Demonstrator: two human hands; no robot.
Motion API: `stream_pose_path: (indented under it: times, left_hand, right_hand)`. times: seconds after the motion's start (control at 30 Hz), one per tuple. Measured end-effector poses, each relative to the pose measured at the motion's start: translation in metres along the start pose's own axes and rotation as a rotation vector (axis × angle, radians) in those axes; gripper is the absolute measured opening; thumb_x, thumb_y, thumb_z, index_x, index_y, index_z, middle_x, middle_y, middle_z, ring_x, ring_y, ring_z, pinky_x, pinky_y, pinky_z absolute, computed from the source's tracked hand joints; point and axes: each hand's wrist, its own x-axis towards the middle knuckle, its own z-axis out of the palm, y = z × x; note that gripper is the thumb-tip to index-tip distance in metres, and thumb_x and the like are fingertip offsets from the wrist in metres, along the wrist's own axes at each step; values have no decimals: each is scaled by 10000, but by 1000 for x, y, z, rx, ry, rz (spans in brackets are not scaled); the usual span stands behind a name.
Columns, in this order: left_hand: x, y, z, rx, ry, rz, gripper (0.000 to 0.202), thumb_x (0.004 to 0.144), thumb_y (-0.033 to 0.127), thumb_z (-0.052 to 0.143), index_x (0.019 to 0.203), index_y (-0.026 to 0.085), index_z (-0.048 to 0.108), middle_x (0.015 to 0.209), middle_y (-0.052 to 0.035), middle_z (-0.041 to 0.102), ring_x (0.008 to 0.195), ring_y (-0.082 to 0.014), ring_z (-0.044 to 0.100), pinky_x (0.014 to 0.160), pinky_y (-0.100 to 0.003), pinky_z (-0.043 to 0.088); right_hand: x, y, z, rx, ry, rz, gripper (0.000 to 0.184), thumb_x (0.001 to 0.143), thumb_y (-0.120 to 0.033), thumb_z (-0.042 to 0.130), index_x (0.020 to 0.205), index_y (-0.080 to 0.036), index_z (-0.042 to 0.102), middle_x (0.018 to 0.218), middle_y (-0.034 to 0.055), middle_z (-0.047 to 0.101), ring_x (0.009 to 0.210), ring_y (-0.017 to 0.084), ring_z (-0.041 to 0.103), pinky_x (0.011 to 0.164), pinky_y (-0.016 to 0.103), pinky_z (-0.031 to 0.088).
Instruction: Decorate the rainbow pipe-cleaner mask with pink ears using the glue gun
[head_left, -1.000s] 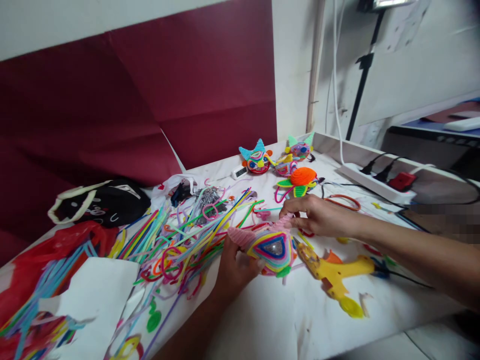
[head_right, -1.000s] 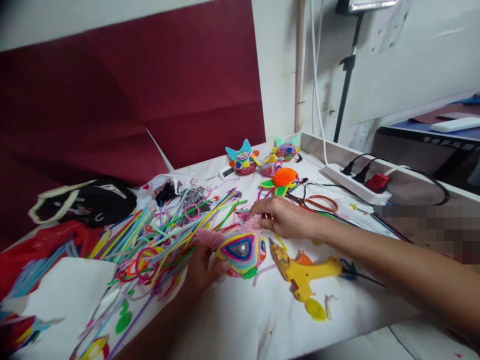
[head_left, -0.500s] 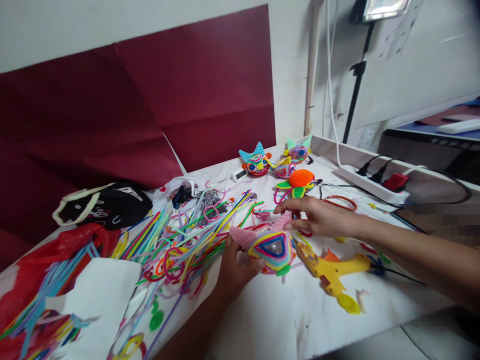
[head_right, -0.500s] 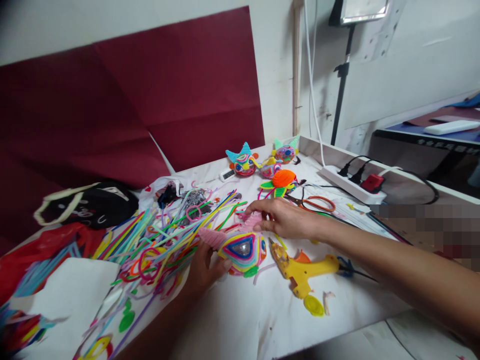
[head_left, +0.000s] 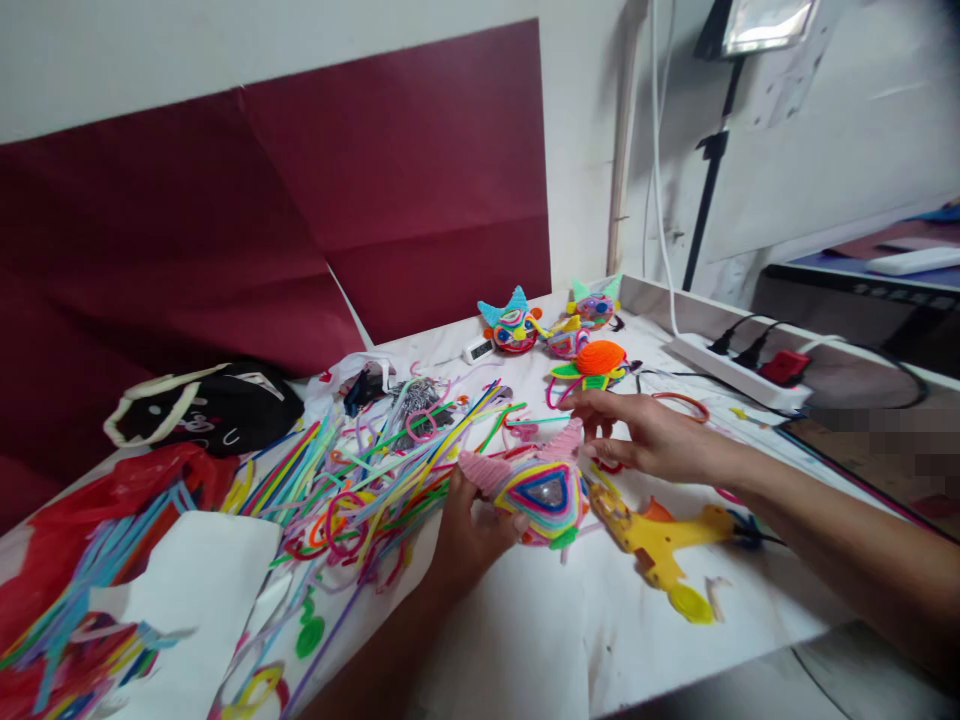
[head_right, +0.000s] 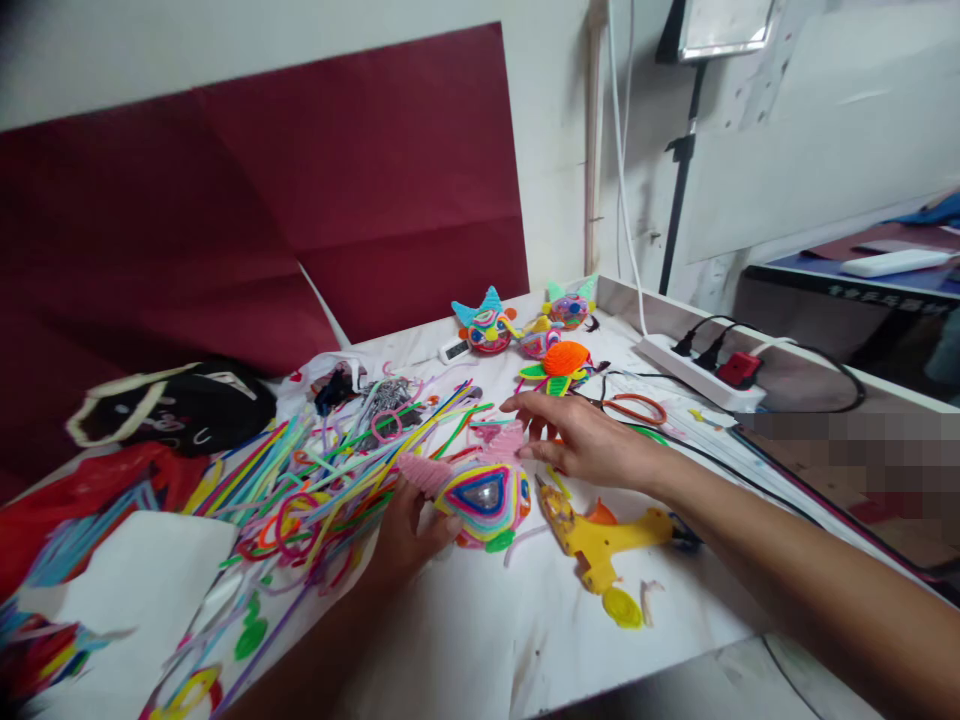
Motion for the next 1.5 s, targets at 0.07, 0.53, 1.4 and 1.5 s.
stream_pose_path:
  times: [0.07,0.53,1.4,1.5]
  left_hand:
    - [0,-1,0,-5,-20,10,514,708,436,753,1117,176,583,1085,-110,569,988,-268,584,863,-407,491]
    - [-2,12,2,16,-13,13,546,691,435,753,1139,169,592,1176,-135,532,1050,-291,558,891,-414,478]
    - [-3,16,3,144,2,41,537,714,486,727,1112,143,617,1157,-151,538,1035,-294,549,874,-419,474]
    - [-2,16,4,166,23,47,525,709,510,723,1076,143,641,1125,-137,545,1022,-291,553,874,-411,476]
  right_hand:
    - [-2,2,2,29,34,12,415,910,-429,563,1257,-204,537,1001,83,674,777,189,652,686,317,526]
    - [-15,10,15,90,122,90,443,915,-498,562,1268,-234,523,1106,91,671,971,227,646,824,366,534]
    - [-28,16,16,-292,455,-70,285,1012,-365,394,1186,-215,562,948,68,698,815,190,670,714,306,512]
    - [-28,16,16,-294,445,-63,294,1011,-388,379,1170,-224,564,954,70,707,823,205,678,724,321,518]
